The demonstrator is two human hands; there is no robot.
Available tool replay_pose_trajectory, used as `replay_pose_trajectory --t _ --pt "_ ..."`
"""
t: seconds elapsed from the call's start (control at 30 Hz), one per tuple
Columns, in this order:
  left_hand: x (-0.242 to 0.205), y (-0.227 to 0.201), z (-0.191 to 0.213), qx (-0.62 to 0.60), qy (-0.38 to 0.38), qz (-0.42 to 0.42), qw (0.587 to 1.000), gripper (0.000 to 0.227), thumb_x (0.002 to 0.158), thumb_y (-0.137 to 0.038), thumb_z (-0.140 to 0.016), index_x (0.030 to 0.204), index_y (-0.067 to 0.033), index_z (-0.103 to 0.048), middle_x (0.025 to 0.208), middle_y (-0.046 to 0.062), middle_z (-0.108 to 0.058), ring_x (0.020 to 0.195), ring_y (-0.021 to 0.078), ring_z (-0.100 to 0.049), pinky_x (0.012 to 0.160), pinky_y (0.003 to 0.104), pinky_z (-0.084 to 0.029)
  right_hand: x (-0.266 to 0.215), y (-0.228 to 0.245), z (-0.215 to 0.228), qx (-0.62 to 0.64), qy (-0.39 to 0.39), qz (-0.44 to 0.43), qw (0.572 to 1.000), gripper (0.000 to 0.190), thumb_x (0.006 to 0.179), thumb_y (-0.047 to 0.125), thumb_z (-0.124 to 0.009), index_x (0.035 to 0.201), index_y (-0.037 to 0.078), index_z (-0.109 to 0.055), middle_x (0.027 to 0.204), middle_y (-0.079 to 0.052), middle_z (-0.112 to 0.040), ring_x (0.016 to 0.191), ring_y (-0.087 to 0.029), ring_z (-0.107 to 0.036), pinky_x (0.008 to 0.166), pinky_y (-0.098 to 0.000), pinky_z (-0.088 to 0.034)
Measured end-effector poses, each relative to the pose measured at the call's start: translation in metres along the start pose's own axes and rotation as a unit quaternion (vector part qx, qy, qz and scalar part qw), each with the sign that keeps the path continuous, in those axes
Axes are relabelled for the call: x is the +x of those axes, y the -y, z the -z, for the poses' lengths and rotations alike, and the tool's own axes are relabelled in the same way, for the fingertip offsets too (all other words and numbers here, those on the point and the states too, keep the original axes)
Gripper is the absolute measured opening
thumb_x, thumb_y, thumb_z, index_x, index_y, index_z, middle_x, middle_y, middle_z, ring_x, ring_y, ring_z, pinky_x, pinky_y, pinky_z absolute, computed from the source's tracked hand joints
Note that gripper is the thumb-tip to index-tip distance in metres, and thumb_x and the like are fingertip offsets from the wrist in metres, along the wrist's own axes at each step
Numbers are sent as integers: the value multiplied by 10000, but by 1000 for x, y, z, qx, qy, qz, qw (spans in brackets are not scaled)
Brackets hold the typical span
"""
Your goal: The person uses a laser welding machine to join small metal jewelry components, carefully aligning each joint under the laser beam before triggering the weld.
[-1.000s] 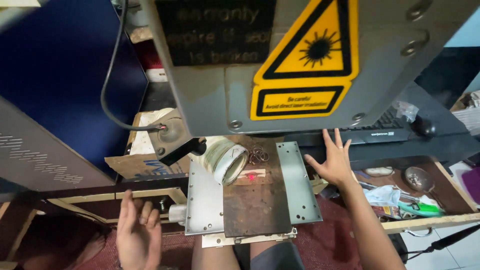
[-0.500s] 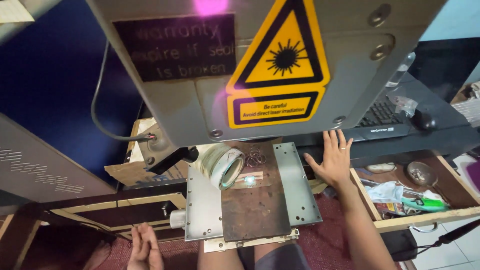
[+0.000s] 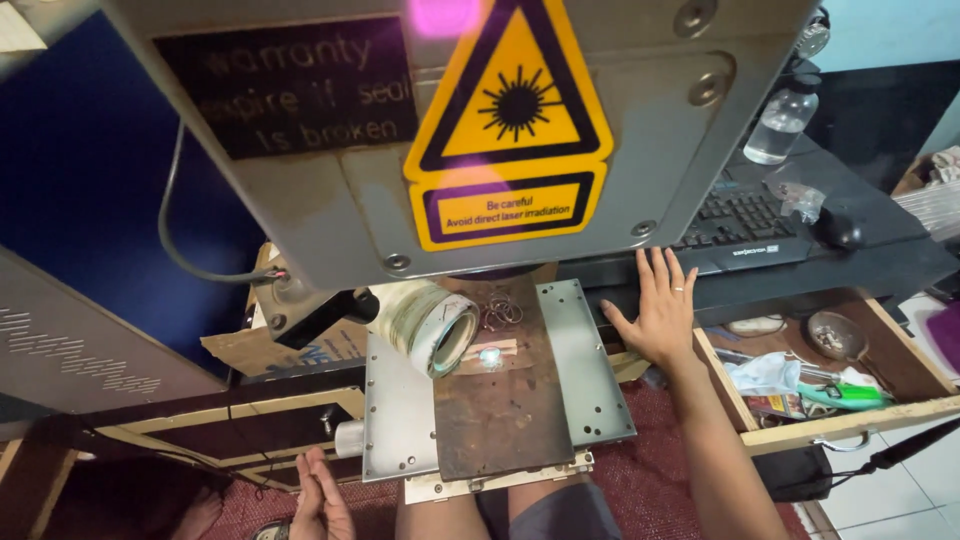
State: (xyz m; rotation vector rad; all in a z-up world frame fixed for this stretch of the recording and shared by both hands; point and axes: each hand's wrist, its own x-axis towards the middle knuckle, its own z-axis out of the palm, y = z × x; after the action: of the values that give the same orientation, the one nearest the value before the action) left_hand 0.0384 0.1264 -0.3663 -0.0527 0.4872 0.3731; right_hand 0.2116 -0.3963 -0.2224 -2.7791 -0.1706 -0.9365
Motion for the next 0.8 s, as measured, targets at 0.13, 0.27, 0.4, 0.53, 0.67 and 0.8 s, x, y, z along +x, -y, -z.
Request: replay_pose_trajectory --t 0.13,0.27,0.4,0.53,0.67,0.8 --pt "-17 7 -6 -51 35 32 998 382 970 89 -528 1313 29 -684 1158 224 -760 1081 245 -784 927 220 -699 1 6 8 2 7 -2 1000 928 924 655 -483 1608 48 -324 1668 -210 -292 1560 -414 -177 1210 -697 -118" --pt "-17 2 3 16 171 117 978 256 1095 -152 -452 1179 -104 -688 642 -90 -510 477 27 -382 397 190 -343 6 11 23 144 -16 -31 989 848 909 546 -578 1549 31 -369 1624 -259 -250 1533 -443 -145 1201 -659 -126" --pt "-6 3 20 19 203 165 965 222 1055 -124 -473 1124 -137 -684 643 -79 -508 452 42 -273 370 221 -227 32 86 113 319 -171 13 932 141 1012 93 -655 1102 -4 -607 1112 -144 -597 1069 -280 -584 934 -371 -476" --pt "-21 14 2 53 104 113 987 261 1013 -99 -491 1107 -173 -722 713 -87 -506 545 72 -253 476 206 -255 48 154 194 293 -133 230 919 104 848 -25 -739 816 72 -720 849 -61 -730 860 -219 -688 843 -358 -537" --pt "92 -28 97 198 134 129 962 185 975 -371 -507 964 -242 -639 686 -79 -489 524 80 -272 473 235 -256 61 199 214 276 -53 364 888 137 874 277 -840 981 225 -771 929 -35 -667 832 -219 -592 786 -383 -467" --pt "11 -11 64 66 176 14 982 435 900 68 -561 1302 -82 -629 1067 39 -598 712 96 -503 492 195 -376 67 213 223 225 -22 395 890 124 905 195 -830 838 143 -740 952 -14 -653 792 -171 -638 729 -338 -422"
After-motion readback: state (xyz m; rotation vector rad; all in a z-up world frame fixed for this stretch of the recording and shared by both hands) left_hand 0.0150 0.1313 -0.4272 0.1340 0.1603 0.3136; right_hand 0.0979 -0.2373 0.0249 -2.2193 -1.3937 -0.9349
